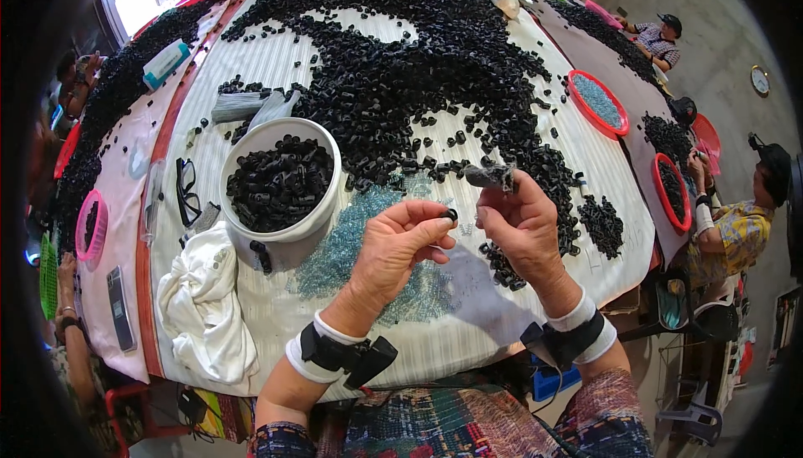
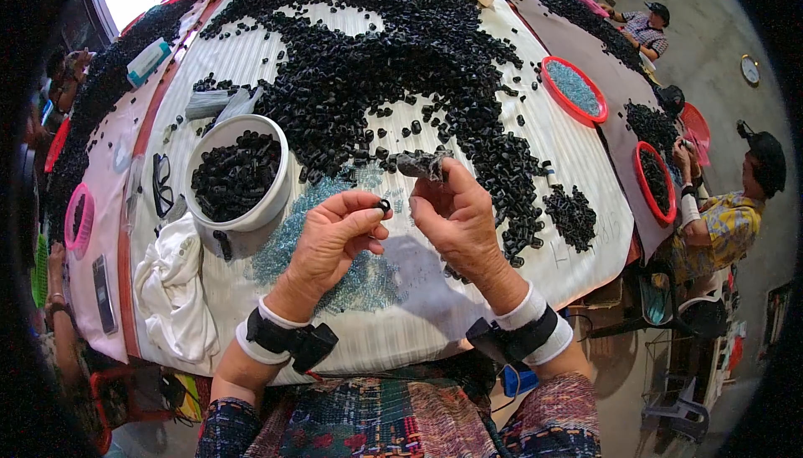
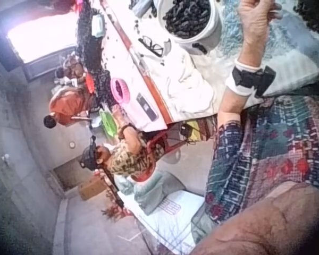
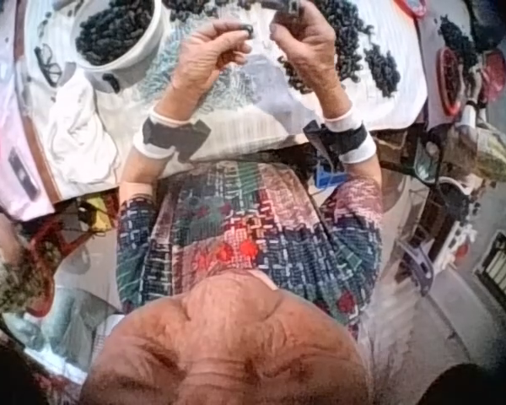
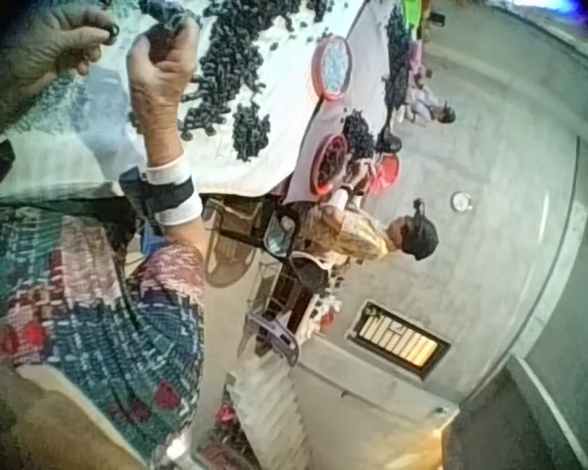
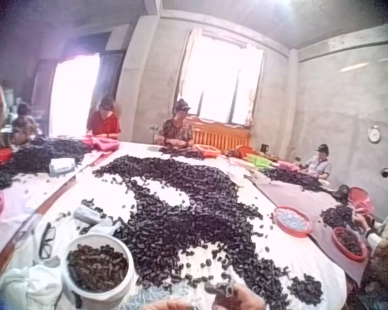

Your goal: Assemble small black rubber components by hand on a production table.

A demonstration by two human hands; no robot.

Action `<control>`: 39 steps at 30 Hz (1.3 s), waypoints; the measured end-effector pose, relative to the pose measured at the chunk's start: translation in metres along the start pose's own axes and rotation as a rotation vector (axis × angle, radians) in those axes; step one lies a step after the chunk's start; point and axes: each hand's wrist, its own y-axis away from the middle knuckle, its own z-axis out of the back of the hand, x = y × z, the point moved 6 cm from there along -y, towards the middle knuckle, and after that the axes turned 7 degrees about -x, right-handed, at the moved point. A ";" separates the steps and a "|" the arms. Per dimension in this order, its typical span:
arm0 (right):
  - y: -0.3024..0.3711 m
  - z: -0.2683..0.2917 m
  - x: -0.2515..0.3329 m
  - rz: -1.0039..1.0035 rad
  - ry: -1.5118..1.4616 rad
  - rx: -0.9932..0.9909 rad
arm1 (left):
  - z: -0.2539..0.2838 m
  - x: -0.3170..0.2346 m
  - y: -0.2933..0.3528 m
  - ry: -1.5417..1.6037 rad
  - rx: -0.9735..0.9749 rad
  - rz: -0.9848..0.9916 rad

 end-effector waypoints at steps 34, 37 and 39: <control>0.007 -0.023 0.022 0.565 0.545 0.145 | -0.002 0.010 -0.004 -0.217 -0.014 -0.131; 0.004 -0.020 0.018 0.496 0.480 0.147 | -0.005 0.004 -0.003 -0.244 0.003 -0.183; 0.005 -0.020 0.018 0.488 0.488 0.126 | -0.008 0.001 -0.002 -0.271 0.026 -0.225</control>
